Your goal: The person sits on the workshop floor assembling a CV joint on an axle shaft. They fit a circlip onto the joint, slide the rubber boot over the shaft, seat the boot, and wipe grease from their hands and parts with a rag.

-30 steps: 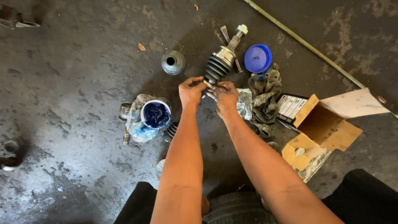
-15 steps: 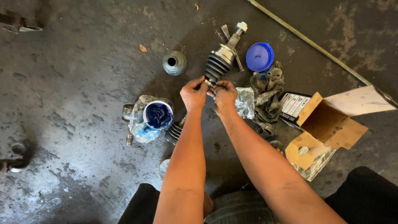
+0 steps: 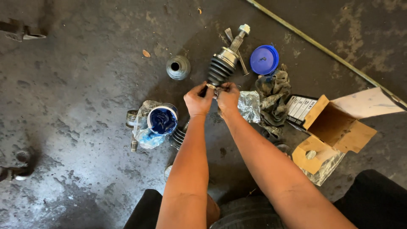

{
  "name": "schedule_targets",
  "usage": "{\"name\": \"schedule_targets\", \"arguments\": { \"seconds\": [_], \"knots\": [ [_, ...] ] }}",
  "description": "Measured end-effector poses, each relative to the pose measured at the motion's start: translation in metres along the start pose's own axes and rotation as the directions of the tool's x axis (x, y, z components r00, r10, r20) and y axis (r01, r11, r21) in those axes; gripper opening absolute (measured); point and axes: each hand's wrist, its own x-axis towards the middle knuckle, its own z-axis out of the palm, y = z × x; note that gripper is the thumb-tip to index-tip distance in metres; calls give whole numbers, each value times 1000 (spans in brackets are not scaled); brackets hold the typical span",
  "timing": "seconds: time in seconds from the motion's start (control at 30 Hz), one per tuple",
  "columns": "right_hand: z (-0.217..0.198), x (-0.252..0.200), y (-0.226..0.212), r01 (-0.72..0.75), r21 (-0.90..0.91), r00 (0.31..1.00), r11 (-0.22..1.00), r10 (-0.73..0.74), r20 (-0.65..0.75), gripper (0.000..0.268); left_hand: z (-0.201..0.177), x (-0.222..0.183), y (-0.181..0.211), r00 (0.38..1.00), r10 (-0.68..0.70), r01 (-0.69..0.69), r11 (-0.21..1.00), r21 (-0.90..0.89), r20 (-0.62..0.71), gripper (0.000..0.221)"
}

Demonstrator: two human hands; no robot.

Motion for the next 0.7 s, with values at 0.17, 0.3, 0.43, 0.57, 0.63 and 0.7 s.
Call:
{"name": "schedule_targets", "arguments": {
  "seconds": [0.17, 0.3, 0.43, 0.57, 0.63, 0.7],
  "knots": [
    [0, -2, -5, 59, 0, 998, 998, -59, 11, 15, 3, 11, 18, 977, -191, 180, 977, 118, 91, 36],
    [-5, 3, 11, 38, 62, 999, 997, -40, 23, 23, 11, 9, 3, 943, -313, 290, 940, 180, 114, 33],
    [0, -9, -1, 52, 56, 997, 997, -55, 48, 22, 2, 13, 11, 940, -321, 310, 945, 101, 116, 35],
    [-14, -8, -11, 33, -5, 990, 999, -32, 136, 20, 3, 18, 11, 914, -359, 345, 933, 103, 187, 38],
    [-26, -15, -15, -35, 75, 990, 997, 24, 142, 24, 2, 11, 12, 904, -376, 363, 926, 99, 202, 39],
    [-32, -16, -22, -107, 57, 977, 993, 94, 190, 29, 0, 11, 15, 890, -380, 377, 924, 61, 253, 47]
  ]
}}
